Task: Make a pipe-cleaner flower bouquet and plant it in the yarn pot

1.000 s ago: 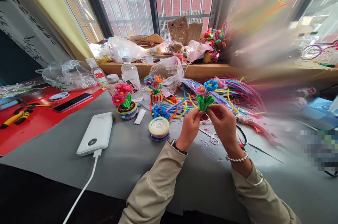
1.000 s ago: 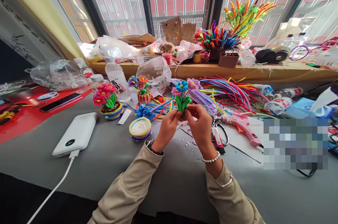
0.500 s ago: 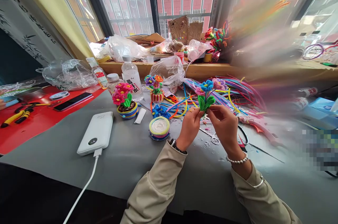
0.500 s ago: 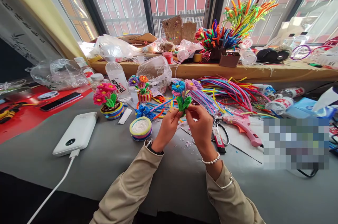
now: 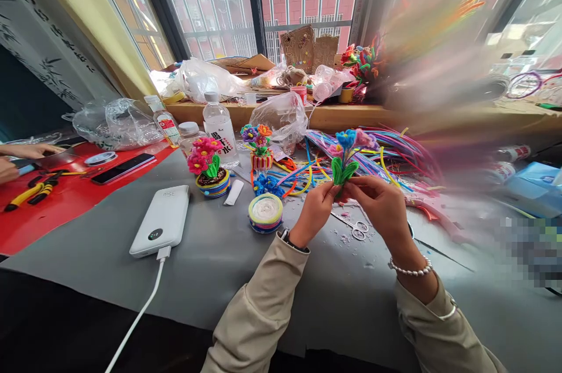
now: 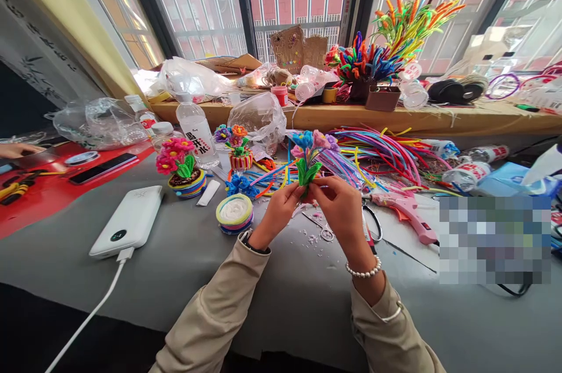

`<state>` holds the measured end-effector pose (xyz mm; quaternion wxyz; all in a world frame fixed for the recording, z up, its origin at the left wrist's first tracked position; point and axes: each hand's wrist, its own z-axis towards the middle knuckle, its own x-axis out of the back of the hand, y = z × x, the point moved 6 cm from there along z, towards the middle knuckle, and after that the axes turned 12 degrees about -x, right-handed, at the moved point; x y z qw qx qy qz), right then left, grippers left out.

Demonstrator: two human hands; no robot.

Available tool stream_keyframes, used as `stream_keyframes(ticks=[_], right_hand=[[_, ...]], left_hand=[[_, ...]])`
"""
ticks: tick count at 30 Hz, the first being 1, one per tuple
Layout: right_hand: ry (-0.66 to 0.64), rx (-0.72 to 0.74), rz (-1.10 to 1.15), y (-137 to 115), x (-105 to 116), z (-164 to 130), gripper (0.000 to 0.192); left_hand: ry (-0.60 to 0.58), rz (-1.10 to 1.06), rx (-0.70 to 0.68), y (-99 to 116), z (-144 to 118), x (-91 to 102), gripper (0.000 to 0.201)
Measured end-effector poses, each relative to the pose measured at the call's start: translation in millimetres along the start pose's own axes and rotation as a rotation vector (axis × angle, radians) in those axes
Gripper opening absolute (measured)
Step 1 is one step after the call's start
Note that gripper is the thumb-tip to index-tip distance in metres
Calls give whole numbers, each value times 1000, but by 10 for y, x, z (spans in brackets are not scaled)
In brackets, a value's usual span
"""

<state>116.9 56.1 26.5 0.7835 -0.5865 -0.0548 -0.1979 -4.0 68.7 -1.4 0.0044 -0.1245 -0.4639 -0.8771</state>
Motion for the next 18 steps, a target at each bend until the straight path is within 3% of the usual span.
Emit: stream_keyframes(ticks=[4, 8, 14, 18], right_hand=[[-10, 55, -30, -69, 81, 20, 12], [-62, -14, 59, -62, 103, 41, 15], [-367, -271, 311, 54, -44, 56, 21], [-628, -278, 365, 83, -150, 5, 20]], left_hand=[[-28, -217, 76, 18, 2, -29, 33], [-40, -497, 169, 21, -27, -72, 33], [-126, -802, 223, 19, -63, -149, 31], [-191, -798, 240, 28, -77, -170, 33]])
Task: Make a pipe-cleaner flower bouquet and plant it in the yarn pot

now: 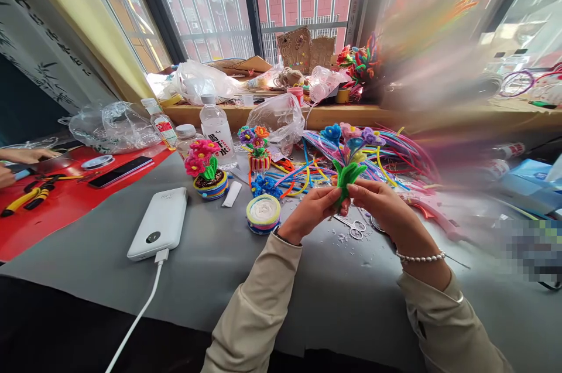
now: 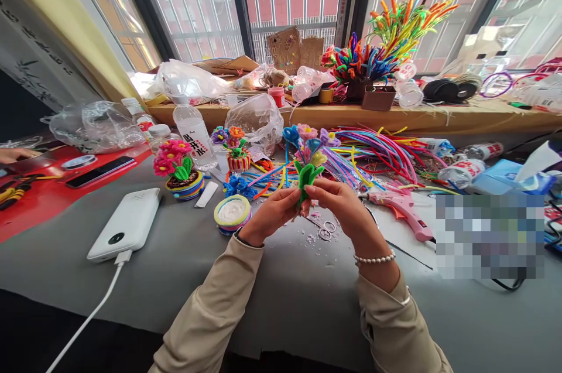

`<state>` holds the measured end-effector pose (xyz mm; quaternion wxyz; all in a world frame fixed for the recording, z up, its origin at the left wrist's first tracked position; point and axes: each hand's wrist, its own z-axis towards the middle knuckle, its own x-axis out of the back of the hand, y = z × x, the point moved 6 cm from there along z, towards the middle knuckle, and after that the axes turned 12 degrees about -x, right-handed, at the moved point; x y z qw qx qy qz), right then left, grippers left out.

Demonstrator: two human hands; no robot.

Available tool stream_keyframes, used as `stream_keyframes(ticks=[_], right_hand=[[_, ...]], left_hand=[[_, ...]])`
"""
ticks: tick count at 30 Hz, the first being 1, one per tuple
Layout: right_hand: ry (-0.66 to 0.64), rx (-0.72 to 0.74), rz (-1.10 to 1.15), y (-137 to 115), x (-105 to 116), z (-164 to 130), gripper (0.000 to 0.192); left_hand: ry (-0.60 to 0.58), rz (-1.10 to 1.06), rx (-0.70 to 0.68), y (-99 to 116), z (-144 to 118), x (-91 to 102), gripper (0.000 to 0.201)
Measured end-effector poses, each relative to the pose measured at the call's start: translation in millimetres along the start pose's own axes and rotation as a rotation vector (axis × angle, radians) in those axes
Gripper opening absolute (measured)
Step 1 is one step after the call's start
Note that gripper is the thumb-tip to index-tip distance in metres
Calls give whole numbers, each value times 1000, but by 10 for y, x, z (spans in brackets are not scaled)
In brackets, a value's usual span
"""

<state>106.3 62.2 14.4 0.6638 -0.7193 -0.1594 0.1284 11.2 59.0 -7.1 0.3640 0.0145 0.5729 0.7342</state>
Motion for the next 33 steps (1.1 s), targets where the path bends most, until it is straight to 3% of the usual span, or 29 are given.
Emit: stream_keyframes(ticks=[5, 10, 16, 21, 28, 33], right_hand=[[-219, 42, 170, 15, -106, -30, 19], [-252, 62, 213, 26, -159, -48, 20], [-173, 67, 190, 67, -111, 2, 20], [32, 105, 34, 62, 5, 36, 24], [228, 180, -95, -16, 49, -10, 29], [220, 209, -198, -96, 9, -69, 38]], left_hand=[[-91, 64, 72, 32, -38, -43, 35], [-186, 14, 122, 71, -73, -86, 37], [-177, 39, 118, 65, -57, -52, 36], [-99, 119, 85, 82, -54, -34, 36], [-7, 411, -124, 147, 6, -61, 43], [-109, 429, -94, 115, 12, -73, 41]])
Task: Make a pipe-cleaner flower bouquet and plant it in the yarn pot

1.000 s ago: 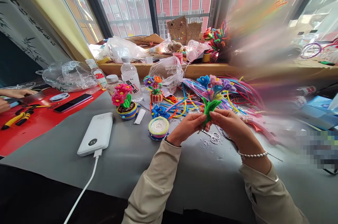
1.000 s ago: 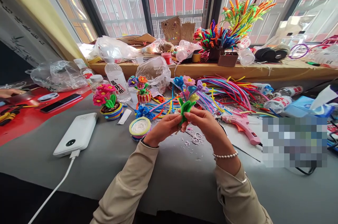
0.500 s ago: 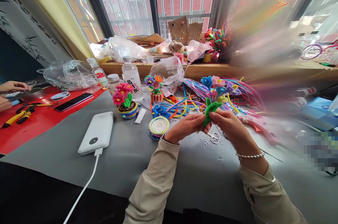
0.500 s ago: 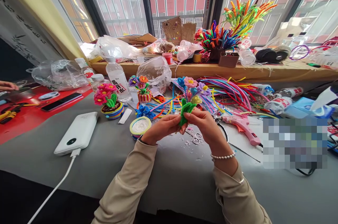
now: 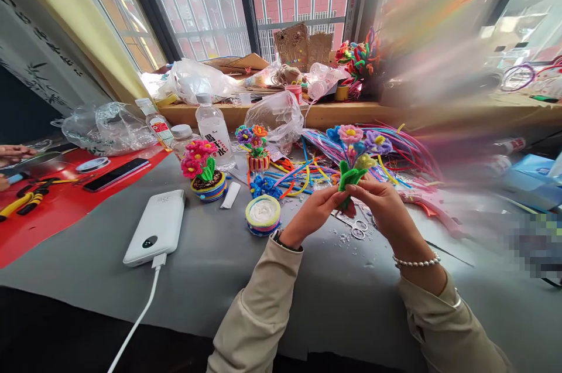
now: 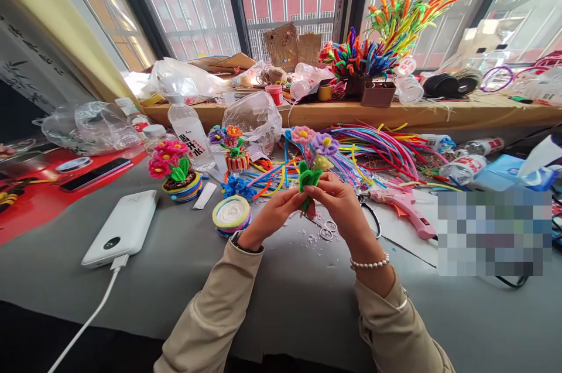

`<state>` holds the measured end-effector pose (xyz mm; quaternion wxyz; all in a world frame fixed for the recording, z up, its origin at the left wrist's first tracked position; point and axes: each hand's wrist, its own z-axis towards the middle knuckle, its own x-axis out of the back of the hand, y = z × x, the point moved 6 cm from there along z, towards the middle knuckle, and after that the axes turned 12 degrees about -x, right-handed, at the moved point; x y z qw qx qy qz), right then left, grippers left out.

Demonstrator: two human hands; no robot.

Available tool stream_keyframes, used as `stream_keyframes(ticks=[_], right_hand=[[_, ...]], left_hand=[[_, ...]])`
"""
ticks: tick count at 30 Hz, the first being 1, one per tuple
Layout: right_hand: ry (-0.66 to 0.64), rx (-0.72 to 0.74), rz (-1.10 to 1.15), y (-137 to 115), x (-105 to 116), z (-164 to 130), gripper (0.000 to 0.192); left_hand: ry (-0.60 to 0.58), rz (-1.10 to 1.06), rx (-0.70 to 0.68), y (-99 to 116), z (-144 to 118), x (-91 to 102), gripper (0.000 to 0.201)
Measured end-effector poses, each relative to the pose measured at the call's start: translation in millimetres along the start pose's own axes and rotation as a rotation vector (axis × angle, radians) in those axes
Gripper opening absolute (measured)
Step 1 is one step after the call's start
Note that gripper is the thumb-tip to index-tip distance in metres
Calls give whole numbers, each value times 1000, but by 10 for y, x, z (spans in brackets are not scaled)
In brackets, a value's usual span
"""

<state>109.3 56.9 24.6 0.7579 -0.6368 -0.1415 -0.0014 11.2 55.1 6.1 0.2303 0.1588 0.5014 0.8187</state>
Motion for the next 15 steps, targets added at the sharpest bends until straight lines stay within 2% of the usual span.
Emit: stream_keyframes(ticks=[5, 9, 12, 15], right_hand=[[-40, 2, 7, -46, -16, -14, 35], [22, 25, -12, -25, 7, 6, 31], [81, 39, -33, -14, 30, 9, 26], [73, 30, -1, -29, 20, -8, 26]], left_hand=[[-104, 148, -49, 66, -21, -13, 30], [-94, 197, -16, 5, -22, -29, 29], [-85, 136, -3, -44, -18, -47, 33], [-71, -1, 29, -63, -29, -60, 35]])
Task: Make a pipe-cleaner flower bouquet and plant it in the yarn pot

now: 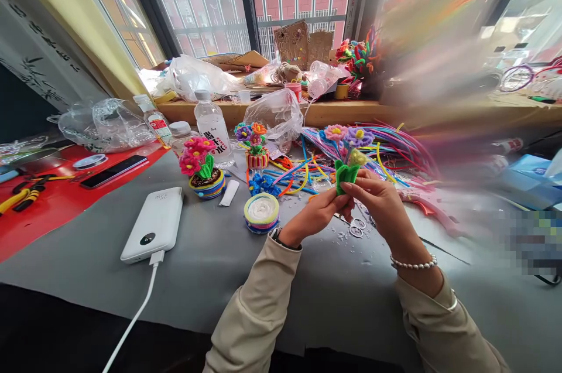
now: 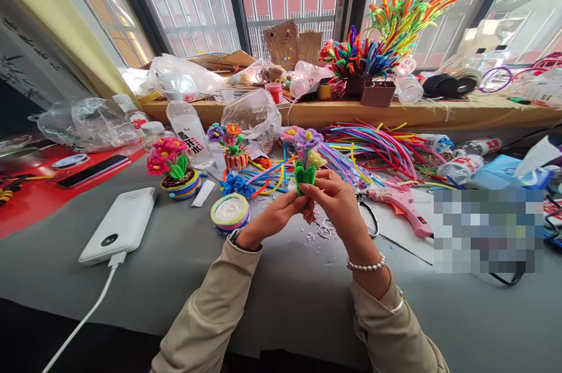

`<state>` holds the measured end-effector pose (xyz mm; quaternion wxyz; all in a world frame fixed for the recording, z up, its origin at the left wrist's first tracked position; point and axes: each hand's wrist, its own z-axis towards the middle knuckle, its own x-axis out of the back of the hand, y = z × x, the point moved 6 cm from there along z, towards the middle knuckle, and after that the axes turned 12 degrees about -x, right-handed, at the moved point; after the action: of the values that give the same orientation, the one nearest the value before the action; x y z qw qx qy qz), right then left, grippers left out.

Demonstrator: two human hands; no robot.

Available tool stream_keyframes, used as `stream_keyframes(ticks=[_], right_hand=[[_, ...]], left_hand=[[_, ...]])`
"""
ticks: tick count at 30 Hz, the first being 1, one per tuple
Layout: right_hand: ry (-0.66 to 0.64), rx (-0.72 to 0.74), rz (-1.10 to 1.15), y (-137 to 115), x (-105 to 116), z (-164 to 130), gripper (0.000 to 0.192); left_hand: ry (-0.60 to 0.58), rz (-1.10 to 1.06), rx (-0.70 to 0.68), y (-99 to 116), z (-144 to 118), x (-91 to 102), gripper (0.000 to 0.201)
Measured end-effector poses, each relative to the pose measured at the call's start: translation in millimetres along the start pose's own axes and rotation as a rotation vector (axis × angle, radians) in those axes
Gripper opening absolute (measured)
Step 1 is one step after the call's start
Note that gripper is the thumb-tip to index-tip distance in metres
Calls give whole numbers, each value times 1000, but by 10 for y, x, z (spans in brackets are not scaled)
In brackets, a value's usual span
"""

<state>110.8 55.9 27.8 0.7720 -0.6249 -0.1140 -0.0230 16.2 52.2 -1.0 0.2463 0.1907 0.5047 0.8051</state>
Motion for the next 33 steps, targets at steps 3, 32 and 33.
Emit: stream_keyframes(ticks=[3, 32, 33], right_hand=[[-37, -11, 17, -38, -31, -29, 31], [-385, -258, 353, 224, -63, -20, 33], [-390, -251, 361, 216, -67, -19, 33]], left_hand=[[8, -139, 27, 12, -23, -16, 33], [-121, -501, 149, 87, -85, -83, 42], [-124, -552, 166, 60, -88, -88, 41]])
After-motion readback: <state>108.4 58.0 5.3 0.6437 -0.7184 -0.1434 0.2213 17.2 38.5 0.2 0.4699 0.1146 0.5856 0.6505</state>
